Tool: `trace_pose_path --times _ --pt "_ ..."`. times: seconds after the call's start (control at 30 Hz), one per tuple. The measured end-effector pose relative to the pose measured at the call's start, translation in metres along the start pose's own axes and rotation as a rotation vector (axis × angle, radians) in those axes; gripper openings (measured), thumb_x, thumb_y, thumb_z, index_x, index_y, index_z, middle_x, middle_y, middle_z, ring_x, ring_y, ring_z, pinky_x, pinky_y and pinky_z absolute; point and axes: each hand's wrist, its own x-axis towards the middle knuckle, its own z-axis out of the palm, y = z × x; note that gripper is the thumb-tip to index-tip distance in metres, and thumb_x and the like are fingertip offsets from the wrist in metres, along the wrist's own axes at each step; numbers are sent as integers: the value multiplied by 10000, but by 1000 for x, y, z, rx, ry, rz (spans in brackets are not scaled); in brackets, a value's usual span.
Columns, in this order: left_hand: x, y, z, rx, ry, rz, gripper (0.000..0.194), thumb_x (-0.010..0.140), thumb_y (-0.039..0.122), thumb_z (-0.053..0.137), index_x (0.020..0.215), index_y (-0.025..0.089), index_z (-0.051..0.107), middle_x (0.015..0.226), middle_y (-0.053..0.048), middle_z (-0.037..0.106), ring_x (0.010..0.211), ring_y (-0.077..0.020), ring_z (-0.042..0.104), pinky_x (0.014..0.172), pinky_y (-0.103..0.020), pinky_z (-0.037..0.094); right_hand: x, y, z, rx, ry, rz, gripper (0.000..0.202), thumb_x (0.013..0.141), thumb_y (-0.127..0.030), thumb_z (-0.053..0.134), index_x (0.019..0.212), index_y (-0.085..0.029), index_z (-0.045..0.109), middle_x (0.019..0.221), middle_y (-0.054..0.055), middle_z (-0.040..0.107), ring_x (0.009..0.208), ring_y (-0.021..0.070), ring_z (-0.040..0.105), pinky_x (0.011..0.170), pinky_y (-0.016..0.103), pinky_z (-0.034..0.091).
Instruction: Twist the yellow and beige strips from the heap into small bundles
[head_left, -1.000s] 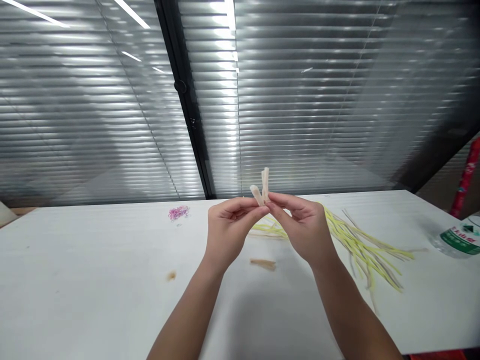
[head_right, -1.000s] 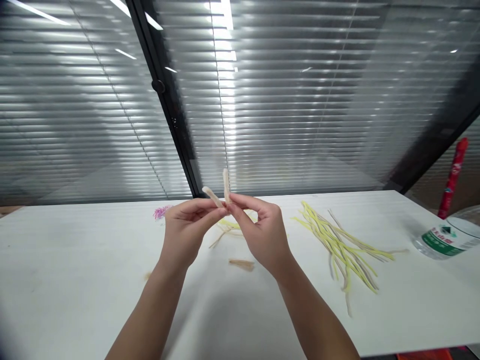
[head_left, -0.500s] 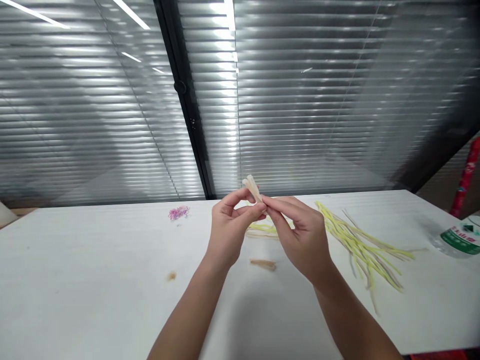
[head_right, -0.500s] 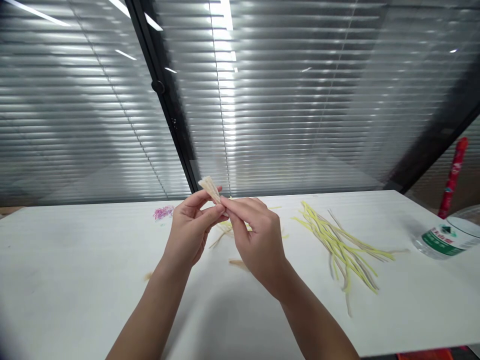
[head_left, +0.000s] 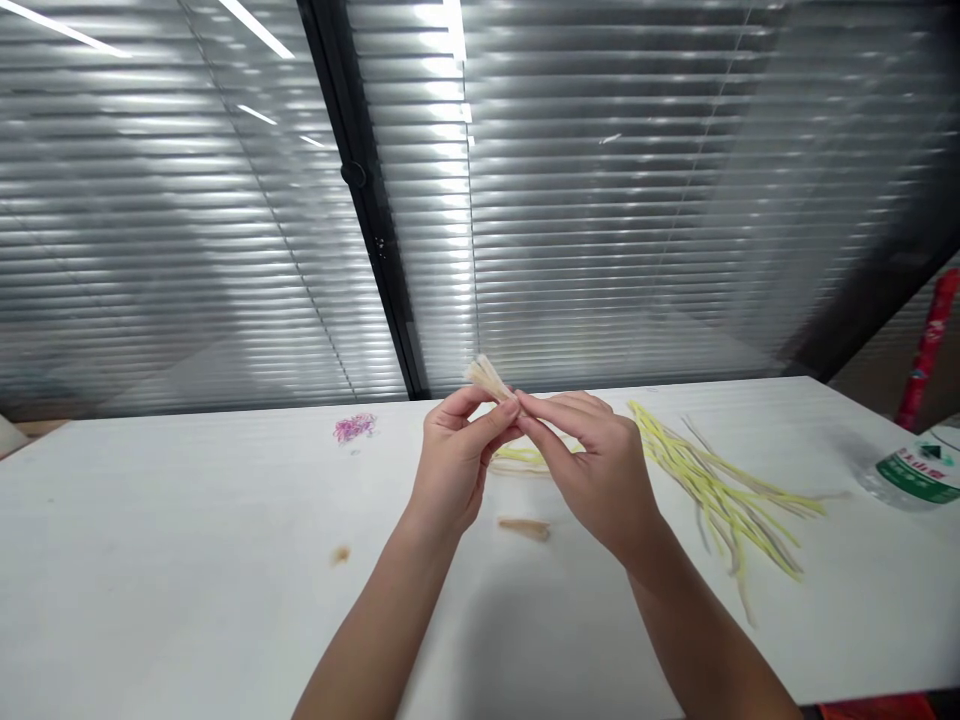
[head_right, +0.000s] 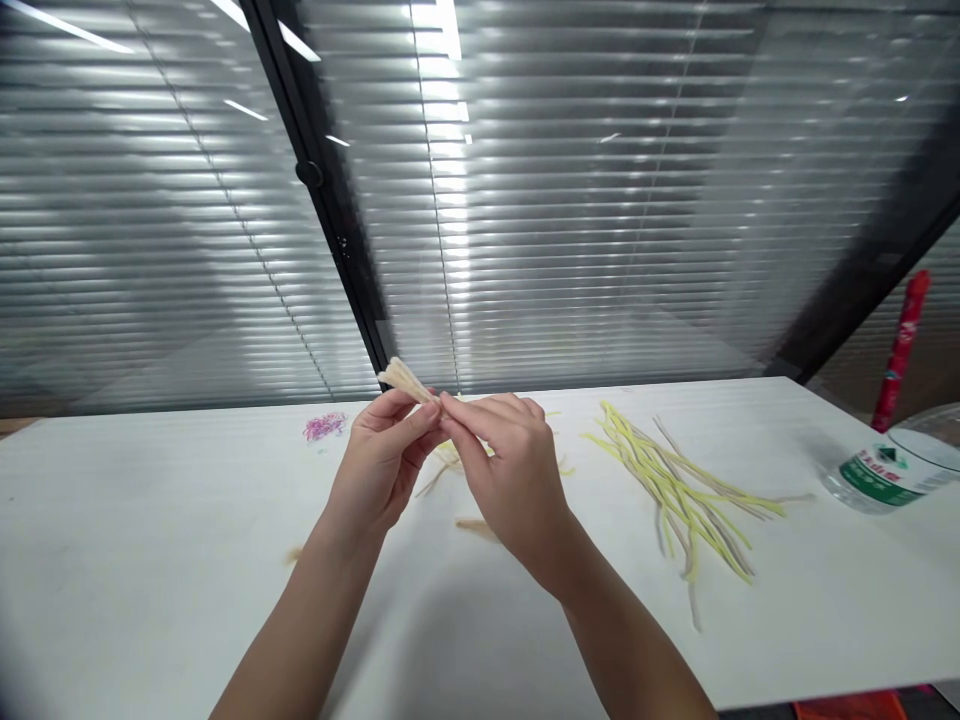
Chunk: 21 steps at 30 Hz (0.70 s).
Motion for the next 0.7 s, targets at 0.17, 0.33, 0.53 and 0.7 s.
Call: trace_pose_path --times 0.17,0.33,0.53,0.7 --pt "1 0 -4 75 14 -19 109 686 228 755 747 175 683 772 4 638 715 -73 589 717 -203 496 1 3 -1 8 -41 15 245 873 -120 542 1017 -249 693 849 -12 690 814 140 604 779 328 447" --pt "4 -1 -6 155 28 20 125 695 282 753 762 186 710 849 -8 657 745 -58 555 700 -168 448 2 6 -1 83 -61 56 242 879 -143 535 1008 -266 698 860 -15 694 814 136 609 764 311 459" --pt "9 -2 -9 144 34 114 164 757 340 693 823 193 724 865 -37 687 849 -134 614 839 -274 472 6 8 -13 108 -227 233 292 841 -283 610 1129 -304 645 1029 -27 684 972 144 623 824 280 480" --pt "10 11 -24 781 -54 347 160 792 329 646 785 191 727 792 -36 693 758 -153 612 726 -252 453 10 29 -40 -18 -323 445 622 742 -464 680 1317 -322 490 1175 22 626 1069 207 587 700 280 504"
